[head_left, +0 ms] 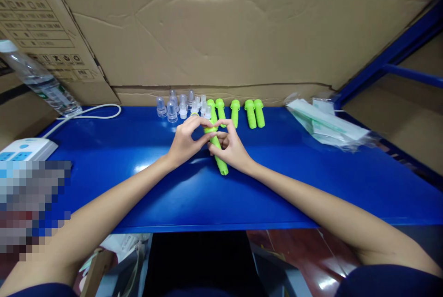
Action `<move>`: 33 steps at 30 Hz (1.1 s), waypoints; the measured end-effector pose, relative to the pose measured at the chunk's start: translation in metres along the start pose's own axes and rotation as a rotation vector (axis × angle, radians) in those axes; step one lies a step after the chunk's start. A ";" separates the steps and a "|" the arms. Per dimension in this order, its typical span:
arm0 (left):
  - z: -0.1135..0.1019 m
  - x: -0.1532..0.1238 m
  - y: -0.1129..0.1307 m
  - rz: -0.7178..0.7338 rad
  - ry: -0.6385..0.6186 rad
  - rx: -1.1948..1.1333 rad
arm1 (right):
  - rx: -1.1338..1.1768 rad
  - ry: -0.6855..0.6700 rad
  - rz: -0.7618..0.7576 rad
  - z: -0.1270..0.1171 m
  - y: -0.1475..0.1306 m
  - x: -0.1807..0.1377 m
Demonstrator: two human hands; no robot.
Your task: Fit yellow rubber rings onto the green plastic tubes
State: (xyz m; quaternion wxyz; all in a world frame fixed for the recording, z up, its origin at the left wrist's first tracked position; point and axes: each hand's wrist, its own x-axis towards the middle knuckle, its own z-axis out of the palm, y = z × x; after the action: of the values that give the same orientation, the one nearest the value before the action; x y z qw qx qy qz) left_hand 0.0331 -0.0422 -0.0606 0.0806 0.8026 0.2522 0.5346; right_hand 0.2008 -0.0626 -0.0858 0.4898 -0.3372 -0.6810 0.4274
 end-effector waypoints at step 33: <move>0.003 -0.005 -0.007 -0.056 0.047 -0.066 | 0.066 -0.043 -0.041 -0.007 -0.008 0.004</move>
State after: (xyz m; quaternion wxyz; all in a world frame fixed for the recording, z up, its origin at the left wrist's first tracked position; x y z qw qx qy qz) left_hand 0.0318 -0.0382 -0.0690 0.1159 0.7793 0.2589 0.5588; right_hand 0.2056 -0.0610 -0.0760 0.4945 -0.2976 -0.6837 0.4467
